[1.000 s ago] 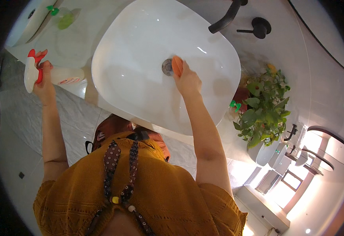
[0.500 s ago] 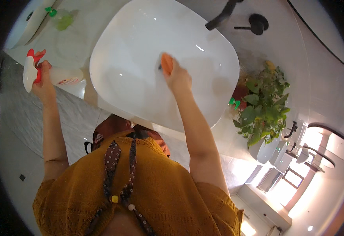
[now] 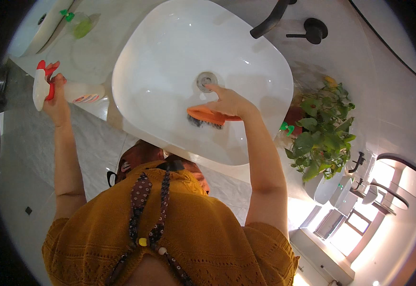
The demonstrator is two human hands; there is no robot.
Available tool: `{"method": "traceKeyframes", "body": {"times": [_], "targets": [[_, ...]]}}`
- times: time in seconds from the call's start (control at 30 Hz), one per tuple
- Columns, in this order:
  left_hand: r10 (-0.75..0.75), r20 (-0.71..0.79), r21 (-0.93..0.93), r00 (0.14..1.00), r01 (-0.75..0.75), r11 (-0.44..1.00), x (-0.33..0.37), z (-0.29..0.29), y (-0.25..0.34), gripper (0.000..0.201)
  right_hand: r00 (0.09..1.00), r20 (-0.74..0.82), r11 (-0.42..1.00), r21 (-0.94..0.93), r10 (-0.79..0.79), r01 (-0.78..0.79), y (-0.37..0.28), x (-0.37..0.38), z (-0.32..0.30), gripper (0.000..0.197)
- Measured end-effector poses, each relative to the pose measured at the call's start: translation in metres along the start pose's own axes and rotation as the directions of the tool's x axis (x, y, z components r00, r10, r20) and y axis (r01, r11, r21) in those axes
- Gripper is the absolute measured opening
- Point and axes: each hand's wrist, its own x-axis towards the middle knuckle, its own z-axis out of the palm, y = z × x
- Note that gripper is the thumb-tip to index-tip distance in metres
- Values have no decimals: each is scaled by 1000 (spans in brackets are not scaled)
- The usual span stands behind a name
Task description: The person washes their hands at a sink, then retrieves a spray bottle and a scrub brush. They spray the sink basin and scrub it thoroughly, rinsing the brush under running water. The person repeats this process on a second adjacent sink.
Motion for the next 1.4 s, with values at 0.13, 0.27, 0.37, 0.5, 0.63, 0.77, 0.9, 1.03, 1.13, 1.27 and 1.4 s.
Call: {"method": "traceKeyframes", "body": {"times": [0.13, 0.27, 0.37, 0.5, 0.63, 0.77, 0.9, 1.03, 1.13, 1.27, 1.4], "targets": [[-10, -7, 11, 1000, 11, 1000, -2, -3, 5, 37, 972, 158, 976, 103, 176, -193, -10, 21, -5, 69], [13, -2, 50, 1000, -13, 999, -1, -1, 9, 37, 955, 156, 963, 60, 251, -262, 7, 43, -3, 70], [34, 11, 24, 999, -35, 999, 0, 1, 7, 38, 967, 130, 973, 34, 220, -226, 14, 46, -2, 71], [-50, -32, 10, 998, 51, 999, -6, 2, 9, 39, 941, -282, 970, -205, -186, 131, 25, 7, -31, 71], [-54, -25, 2, 998, 54, 999, -4, 2, 6, 39, 826, -535, 890, 444, 174, 100, 18, -35, -86, 77], [-11, 23, 38, 1000, 10, 999, 2, 2, 3, 38, 689, -704, 668, 598, 172, 444, 56, -20, -127, 77], [-16, 6, 25, 1000, 16, 1000, 3, 3, 9, 39, 708, -694, 625, 611, 130, 485, 48, 2, -148, 56], [-138, 5, 37, 990, 138, 990, 2, 4, 9, 40, 724, -677, 581, 646, 135, 496, 51, 7, -146, 39], [-123, 6, 5, 992, 123, 992, 2, 3, 7, 40, 754, -621, 591, 698, 215, 406, 35, -18, -125, 45], [-95, 21, 10, 995, 95, 995, 4, 6, 6, 40, 856, -500, 798, 567, 133, 207, 27, -21, -67, 61], [-102, 79, -7, 992, 103, 995, 6, 9, 12, 39, 930, -365, 932, 323, -39, 166, -5, -5, -43, 40]]}}
